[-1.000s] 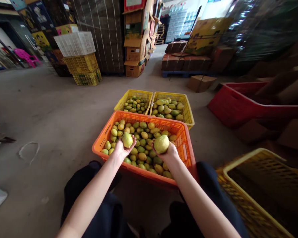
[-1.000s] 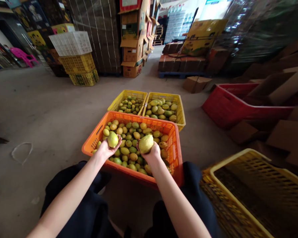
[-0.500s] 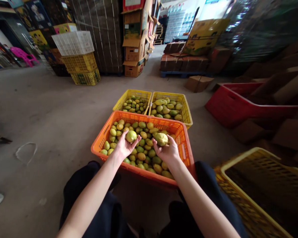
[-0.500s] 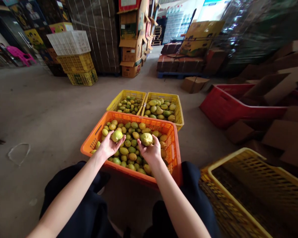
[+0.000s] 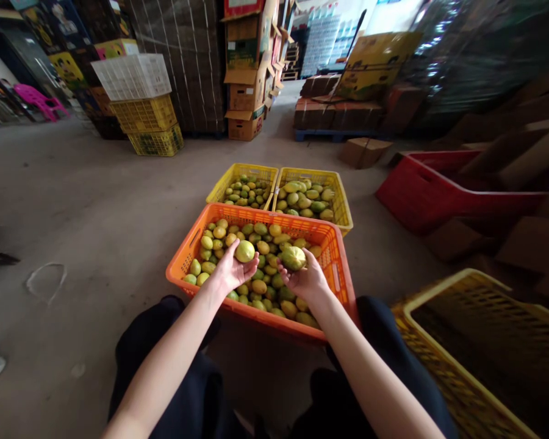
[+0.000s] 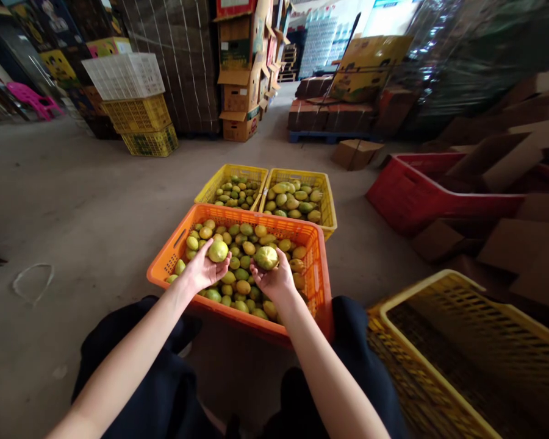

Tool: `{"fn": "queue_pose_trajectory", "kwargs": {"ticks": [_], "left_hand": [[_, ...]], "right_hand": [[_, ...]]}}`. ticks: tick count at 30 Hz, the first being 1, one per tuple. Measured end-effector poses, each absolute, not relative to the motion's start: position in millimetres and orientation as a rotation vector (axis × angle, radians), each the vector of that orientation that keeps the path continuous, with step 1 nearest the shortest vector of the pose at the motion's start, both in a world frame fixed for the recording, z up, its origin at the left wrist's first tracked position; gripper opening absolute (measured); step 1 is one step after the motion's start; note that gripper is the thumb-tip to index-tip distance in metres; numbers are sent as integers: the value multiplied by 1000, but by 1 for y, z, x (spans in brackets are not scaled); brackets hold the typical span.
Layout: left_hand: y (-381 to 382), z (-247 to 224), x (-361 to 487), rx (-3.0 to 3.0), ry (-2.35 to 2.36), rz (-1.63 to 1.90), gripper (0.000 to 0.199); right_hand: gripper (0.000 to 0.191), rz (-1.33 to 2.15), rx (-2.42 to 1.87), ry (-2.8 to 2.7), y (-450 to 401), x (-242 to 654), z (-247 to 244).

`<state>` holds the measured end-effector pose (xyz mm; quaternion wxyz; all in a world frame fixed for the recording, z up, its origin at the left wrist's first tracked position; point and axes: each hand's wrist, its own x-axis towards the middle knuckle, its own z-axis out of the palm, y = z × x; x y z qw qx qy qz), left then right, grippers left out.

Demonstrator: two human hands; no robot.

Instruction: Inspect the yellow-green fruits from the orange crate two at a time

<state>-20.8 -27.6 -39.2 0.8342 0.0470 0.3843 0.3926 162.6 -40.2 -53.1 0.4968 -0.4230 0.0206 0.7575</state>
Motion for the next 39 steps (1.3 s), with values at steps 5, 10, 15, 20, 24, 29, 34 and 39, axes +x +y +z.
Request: {"fn": "queue_pose_trajectory", "kwargs": {"ticks": [5,10,15,20,24,29,34,39], "left_hand": [[-36,-42,-14,527,789,912,24],[-40,-42,-15,1102,991,1049,51],[-36,-46,-21,1649,1101,1121,48],[-36,-50,-22,1733,1134,1141,47],[-37,-51,-20,1701,1136,1162,47],[-39,-52,-18,1638,1201,1123,49],[-41,-50,-17,1623,1216,1094,49],[-39,-55,-19,1624,1268,952,52]], "right_hand": [[37,1900,-1042,-148,-41,161,-50],[22,1666,-1082,-496,-46,154,-53],[55,1030,-1223,-1216,-54,153,-63],[46,666,-1339,-1471,-58,159,-65],[46,625,-1345,-1477,-58,162,-67],[48,665,-1375,-1410,-60,163,-67],[49,640,-1418,-1418,-62,163,-64],[51,706,-1432,-1332,-62,165,-65]]}}
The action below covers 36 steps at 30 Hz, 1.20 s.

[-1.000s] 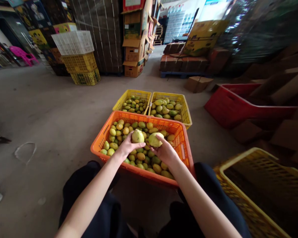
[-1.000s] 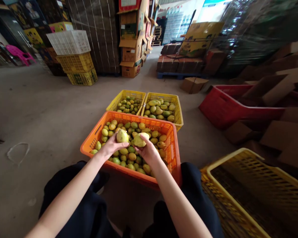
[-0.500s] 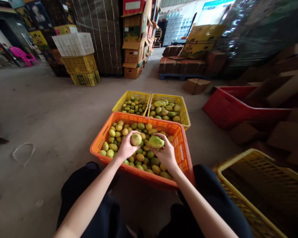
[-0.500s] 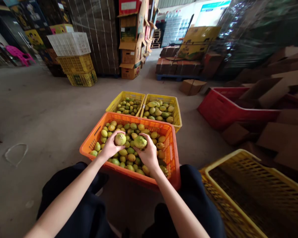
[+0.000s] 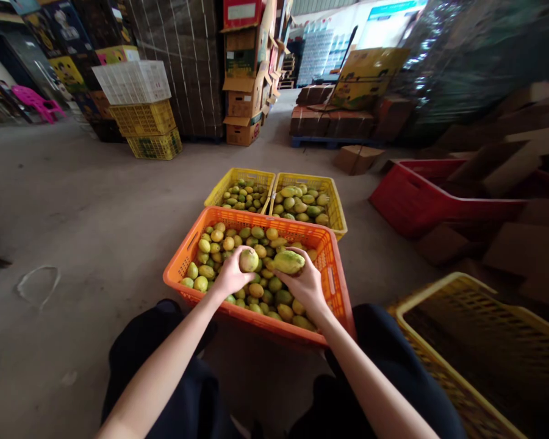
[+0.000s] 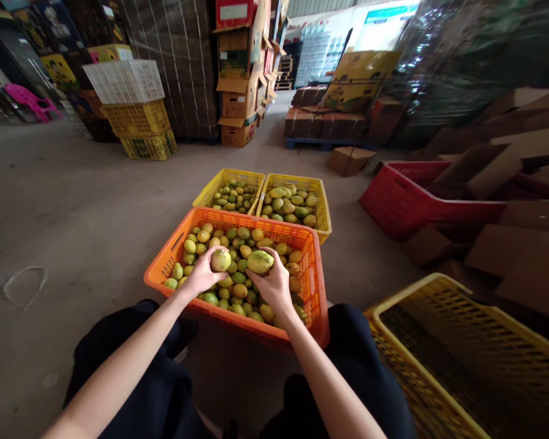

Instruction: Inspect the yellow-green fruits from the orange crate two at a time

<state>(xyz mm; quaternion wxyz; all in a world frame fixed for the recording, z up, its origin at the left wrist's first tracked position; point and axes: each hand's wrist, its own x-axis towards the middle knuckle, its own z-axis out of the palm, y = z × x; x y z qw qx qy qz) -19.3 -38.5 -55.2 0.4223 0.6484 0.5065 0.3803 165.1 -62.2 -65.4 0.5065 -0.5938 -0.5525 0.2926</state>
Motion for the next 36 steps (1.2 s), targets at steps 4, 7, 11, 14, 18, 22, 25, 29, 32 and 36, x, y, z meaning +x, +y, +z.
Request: {"fn": "queue_pose_trajectory", "kwargs": {"ticks": [4,7,11,14,18,22,25,29,32,36], "left_hand": [[-57,-77,-12,1438,1193,542,53],[-92,-103,2,1108,949,38,44],[-127,-125,16,888,789,-232,36],[-95,-106,12,864,952,34,32],[13,-37,-8,934,1045,533,29],[66,0,-26,986,1275,789,53],[33,-26,-35,1109,1309,504,52],[-33,-74,-43,1562,1230,-347,57],[-56,-85,-43,1949,1210,-642,49],[-61,-81,-39,2110,1238,-658,51]], "right_hand": [[56,807,-1360,-1107,-62,172,-62],[53,950,-1297,-930,-62,179,-55],[46,1148,-1247,-742,-63,189,-48],[42,1220,-1192,-659,-63,195,-46],[36,1346,-1106,-559,-60,202,-47],[27,1526,-1104,-401,-53,207,-50],[25,1621,-1090,-374,-54,205,-51],[32,1511,-1117,-642,-64,193,-54],[37,1561,-1230,-801,-75,175,-61],[30,1828,-1316,-907,-97,144,-89]]}}
